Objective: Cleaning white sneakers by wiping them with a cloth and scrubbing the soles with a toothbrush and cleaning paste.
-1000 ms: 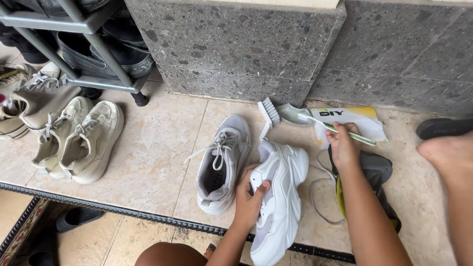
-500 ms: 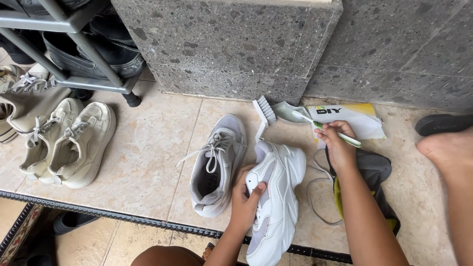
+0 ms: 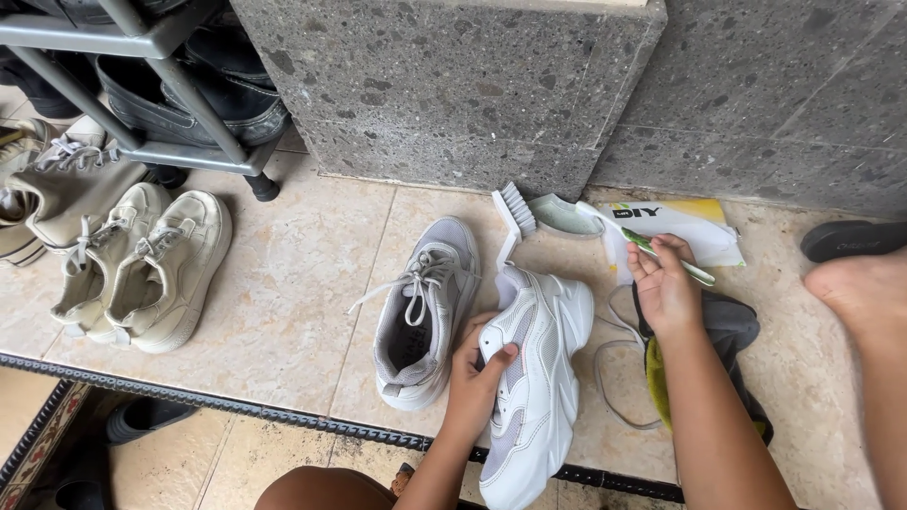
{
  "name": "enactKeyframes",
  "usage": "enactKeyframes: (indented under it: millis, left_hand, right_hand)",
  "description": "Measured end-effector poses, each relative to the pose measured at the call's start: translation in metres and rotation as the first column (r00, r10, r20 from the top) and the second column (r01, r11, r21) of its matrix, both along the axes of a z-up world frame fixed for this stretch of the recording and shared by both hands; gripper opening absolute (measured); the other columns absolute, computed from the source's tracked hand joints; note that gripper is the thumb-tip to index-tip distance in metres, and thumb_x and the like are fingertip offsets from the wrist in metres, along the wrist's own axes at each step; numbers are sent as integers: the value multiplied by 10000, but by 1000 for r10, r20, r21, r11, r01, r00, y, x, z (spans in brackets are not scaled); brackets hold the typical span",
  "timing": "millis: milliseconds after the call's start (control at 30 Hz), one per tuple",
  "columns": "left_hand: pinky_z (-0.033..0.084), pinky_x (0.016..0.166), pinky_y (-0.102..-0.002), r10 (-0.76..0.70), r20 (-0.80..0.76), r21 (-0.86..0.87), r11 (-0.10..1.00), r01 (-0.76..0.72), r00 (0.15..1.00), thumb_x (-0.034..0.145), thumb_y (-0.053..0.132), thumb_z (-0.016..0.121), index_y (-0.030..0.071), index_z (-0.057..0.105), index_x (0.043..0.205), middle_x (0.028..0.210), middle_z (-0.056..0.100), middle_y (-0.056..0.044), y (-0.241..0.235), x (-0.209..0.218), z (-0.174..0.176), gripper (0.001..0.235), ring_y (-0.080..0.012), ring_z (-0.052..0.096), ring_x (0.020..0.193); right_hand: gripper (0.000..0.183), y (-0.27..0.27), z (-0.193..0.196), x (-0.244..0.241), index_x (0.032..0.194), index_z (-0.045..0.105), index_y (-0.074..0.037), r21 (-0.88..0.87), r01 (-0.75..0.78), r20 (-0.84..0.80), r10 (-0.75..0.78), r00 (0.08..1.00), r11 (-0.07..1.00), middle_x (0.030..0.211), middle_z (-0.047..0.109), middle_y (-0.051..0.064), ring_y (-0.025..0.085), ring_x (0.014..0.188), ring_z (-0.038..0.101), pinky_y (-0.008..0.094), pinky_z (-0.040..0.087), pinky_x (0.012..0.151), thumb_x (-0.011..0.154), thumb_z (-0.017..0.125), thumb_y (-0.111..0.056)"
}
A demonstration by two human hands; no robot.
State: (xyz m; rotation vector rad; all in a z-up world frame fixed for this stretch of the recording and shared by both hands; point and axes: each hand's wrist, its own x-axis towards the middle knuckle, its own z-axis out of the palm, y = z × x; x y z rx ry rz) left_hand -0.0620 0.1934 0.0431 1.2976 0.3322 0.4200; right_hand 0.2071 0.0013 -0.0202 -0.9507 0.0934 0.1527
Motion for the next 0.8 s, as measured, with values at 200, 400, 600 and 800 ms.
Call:
enactKeyframes:
  millis: [200, 400, 600, 800]
  left_hand:
    - [419, 1047, -349, 47, 118, 109, 992, -60, 992, 815, 170, 794, 106, 703, 851, 1257, 615, -37, -19, -12, 32, 117, -185, 589, 1223]
    - [377, 1292, -668, -508, 423, 735, 676, 43, 750, 900, 84, 794, 52, 664, 970, 1368, 592, -111, -21, 2, 74, 151, -513, 376, 1528]
    - [412, 1176, -532, -618, 88, 934, 324, 151, 781, 758, 173, 677, -26, 654, 1035, 1230, 569, -133, -45, 32, 68, 342, -455, 495, 1357]
    - [419, 824, -466, -196, -122, 991, 22, 128, 973, 868, 530, 569, 35, 746, 878, 858, 685, -148, -123, 31, 101, 525, -347, 573, 979]
  right_hand:
    - [154, -4, -8, 6, 1035, 587, -188, 17, 11, 18, -11, 1000, 1000, 1065, 613, 48, 254, 970, 692, 258, 574, 797, 972, 696, -100]
    - [120, 4, 50, -25, 1057, 518, -281, -15, -21, -249, 17, 968, 1000, 891, 648, 64, 177, 749, 630, 347, 525, 688, 995, 610, -236]
    - [181, -9, 12, 5, 1070, 631, -88, 406, -6, -253, 118, 960, 914, 954, 625, 124, 245, 837, 620, 310, 535, 786, 899, 684, -65]
    - [207, -5, 37, -6, 1100, 566, -67, 493, 122, -345, 65, 936, 861, 891, 550, 108, 231, 785, 596, 316, 522, 755, 913, 651, -43]
